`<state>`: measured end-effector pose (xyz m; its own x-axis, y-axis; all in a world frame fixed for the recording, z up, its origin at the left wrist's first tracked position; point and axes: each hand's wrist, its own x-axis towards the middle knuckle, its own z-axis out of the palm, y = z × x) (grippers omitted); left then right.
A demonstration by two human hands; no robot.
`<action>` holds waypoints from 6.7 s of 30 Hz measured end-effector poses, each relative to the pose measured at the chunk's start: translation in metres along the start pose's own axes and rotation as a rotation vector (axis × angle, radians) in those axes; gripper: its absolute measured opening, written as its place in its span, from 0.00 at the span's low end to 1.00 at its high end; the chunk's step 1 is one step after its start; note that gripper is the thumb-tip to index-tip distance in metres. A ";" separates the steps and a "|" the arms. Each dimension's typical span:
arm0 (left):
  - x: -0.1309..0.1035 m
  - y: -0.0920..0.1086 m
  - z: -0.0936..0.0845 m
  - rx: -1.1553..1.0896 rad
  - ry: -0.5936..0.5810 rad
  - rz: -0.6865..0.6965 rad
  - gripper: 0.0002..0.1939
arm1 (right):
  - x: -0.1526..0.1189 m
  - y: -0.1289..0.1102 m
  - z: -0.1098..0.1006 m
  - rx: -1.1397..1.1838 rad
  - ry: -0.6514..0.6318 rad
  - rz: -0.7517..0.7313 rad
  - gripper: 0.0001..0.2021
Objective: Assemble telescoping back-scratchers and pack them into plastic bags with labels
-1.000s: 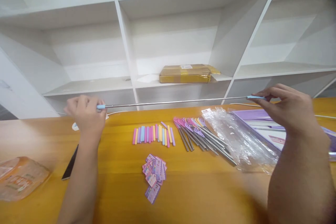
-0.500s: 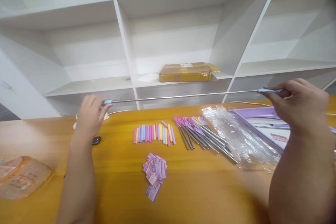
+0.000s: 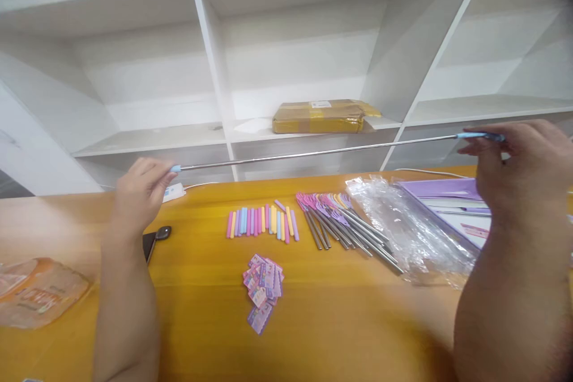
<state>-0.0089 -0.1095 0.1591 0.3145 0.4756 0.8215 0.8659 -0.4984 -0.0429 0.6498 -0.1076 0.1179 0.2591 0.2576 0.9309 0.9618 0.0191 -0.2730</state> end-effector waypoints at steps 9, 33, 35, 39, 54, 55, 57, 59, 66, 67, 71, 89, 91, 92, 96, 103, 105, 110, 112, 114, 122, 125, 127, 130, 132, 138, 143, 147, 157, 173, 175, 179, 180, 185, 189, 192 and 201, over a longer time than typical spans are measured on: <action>-0.004 -0.011 -0.003 -0.021 0.057 -0.024 0.11 | -0.019 -0.014 0.006 -0.003 0.001 -0.189 0.09; -0.012 0.129 0.071 -0.218 -0.062 0.267 0.12 | -0.094 -0.230 -0.003 0.317 -0.172 -0.722 0.12; -0.012 0.131 0.068 -0.210 -0.062 0.270 0.11 | -0.092 -0.230 -0.006 0.315 -0.182 -0.724 0.11; -0.011 0.134 0.064 -0.161 -0.040 0.258 0.09 | -0.092 -0.232 -0.011 0.337 -0.199 -0.734 0.10; -0.009 0.119 0.058 0.150 0.063 0.126 0.15 | -0.094 -0.228 -0.007 0.363 -0.191 -0.731 0.09; -0.007 0.112 0.054 0.149 0.064 0.110 0.15 | -0.091 -0.222 -0.006 0.352 -0.190 -0.713 0.09; -0.003 0.095 0.048 0.146 0.072 0.070 0.15 | -0.082 -0.208 -0.004 0.344 -0.191 -0.664 0.08; 0.001 0.074 0.042 0.146 0.079 0.028 0.16 | -0.071 -0.191 0.000 0.345 -0.202 -0.604 0.05; 0.000 -0.004 0.014 0.217 0.129 -0.131 0.17 | -0.030 -0.103 0.011 0.312 0.023 -0.400 0.14; -0.002 -0.014 0.009 0.225 0.142 -0.140 0.17 | -0.024 -0.085 0.013 0.297 0.090 -0.329 0.13; -0.010 -0.032 -0.002 0.223 0.154 -0.162 0.17 | -0.005 -0.022 0.019 0.106 0.080 0.032 0.10; 0.005 -0.026 0.028 0.139 0.181 -0.014 0.07 | -0.001 0.020 0.025 -0.001 -0.057 0.191 0.12; 0.006 -0.025 0.027 0.176 0.210 -0.040 0.07 | -0.001 0.022 0.025 0.002 -0.037 0.180 0.10; 0.006 -0.025 0.027 0.188 0.221 -0.064 0.06 | -0.001 0.023 0.024 0.000 -0.030 0.181 0.10; 0.005 -0.022 0.025 0.186 0.211 -0.149 0.06 | -0.001 0.018 0.021 -0.008 -0.042 0.201 0.09; -0.001 -0.017 0.021 0.146 0.185 -0.169 0.06 | 0.001 0.010 0.019 -0.027 -0.068 0.248 0.12; -0.002 -0.013 0.018 0.132 0.206 -0.155 0.06 | 0.003 0.015 0.021 -0.023 -0.039 0.249 0.15; -0.004 -0.008 0.011 0.098 0.193 -0.078 0.06 | 0.003 0.032 0.025 0.017 0.028 0.200 0.17; -0.003 -0.004 0.011 0.103 0.165 -0.109 0.07 | 0.001 0.029 0.025 0.011 0.034 0.162 0.15; -0.002 0.006 0.018 0.086 0.132 -0.095 0.08 | -0.003 0.011 0.023 0.031 -0.002 0.061 0.11; -0.011 0.114 0.078 -0.140 0.142 0.131 0.14 | -0.081 -0.185 0.021 0.441 -0.135 -0.564 0.08; -0.016 0.131 0.082 -0.161 0.140 0.113 0.16 | -0.107 -0.229 0.016 0.401 -0.138 -0.573 0.12; -0.015 0.129 0.077 -0.155 0.127 0.126 0.16 | -0.111 -0.236 0.011 0.383 -0.170 -0.568 0.11; -0.010 0.121 0.066 -0.175 0.084 0.181 0.16 | -0.106 -0.230 0.006 0.407 -0.186 -0.594 0.10; -0.008 0.117 0.058 -0.212 0.053 0.220 0.16 | -0.101 -0.225 0.004 0.432 -0.201 -0.599 0.10; -0.006 0.110 0.047 -0.273 0.028 0.317 0.17 | -0.099 -0.225 0.003 0.462 -0.228 -0.609 0.08; -0.006 0.107 0.048 -0.290 -0.010 0.355 0.17 | -0.098 -0.224 0.001 0.472 -0.227 -0.632 0.08; -0.007 0.107 0.048 -0.237 -0.012 0.358 0.18 | -0.097 -0.224 -0.001 0.462 -0.216 -0.649 0.09; -0.005 0.100 0.050 -0.107 0.026 0.343 0.15 | -0.098 -0.224 -0.001 0.424 -0.233 -0.636 0.11; -0.003 -0.022 0.020 -0.230 0.359 -0.349 0.12 | -0.023 -0.085 -0.002 0.360 -0.087 -0.254 0.17; 0.000 -0.002 0.020 -0.255 0.322 -0.316 0.12 | -0.023 -0.088 -0.005 0.383 -0.070 -0.283 0.14; 0.003 0.060 0.021 -0.244 0.123 -0.045 0.29 | -0.031 -0.117 -0.009 0.465 -0.121 -0.410 0.08; 0.003 0.074 0.022 -0.213 0.057 0.016 0.30 | -0.033 -0.126 -0.010 0.479 -0.134 -0.442 0.06; -0.001 0.105 0.035 -0.021 -0.052 0.280 0.22 | -0.044 -0.161 -0.020 0.570 -0.171 -0.564 0.05; -0.004 0.098 0.045 0.087 0.007 0.336 0.14 | -0.050 -0.167 -0.023 0.536 -0.265 -0.495 0.07; -0.005 0.096 0.048 0.127 0.044 0.300 0.14 | -0.052 -0.166 -0.022 0.517 -0.295 -0.482 0.07; -0.009 0.013 0.038 0.135 0.103 0.310 0.10 | -0.030 -0.120 -0.017 0.525 -0.127 -0.452 0.04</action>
<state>0.0147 -0.0931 0.1300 0.5360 0.2377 0.8101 0.7808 -0.5044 -0.3686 0.5283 -0.1345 0.1269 -0.1990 0.2241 0.9540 0.7946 0.6066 0.0232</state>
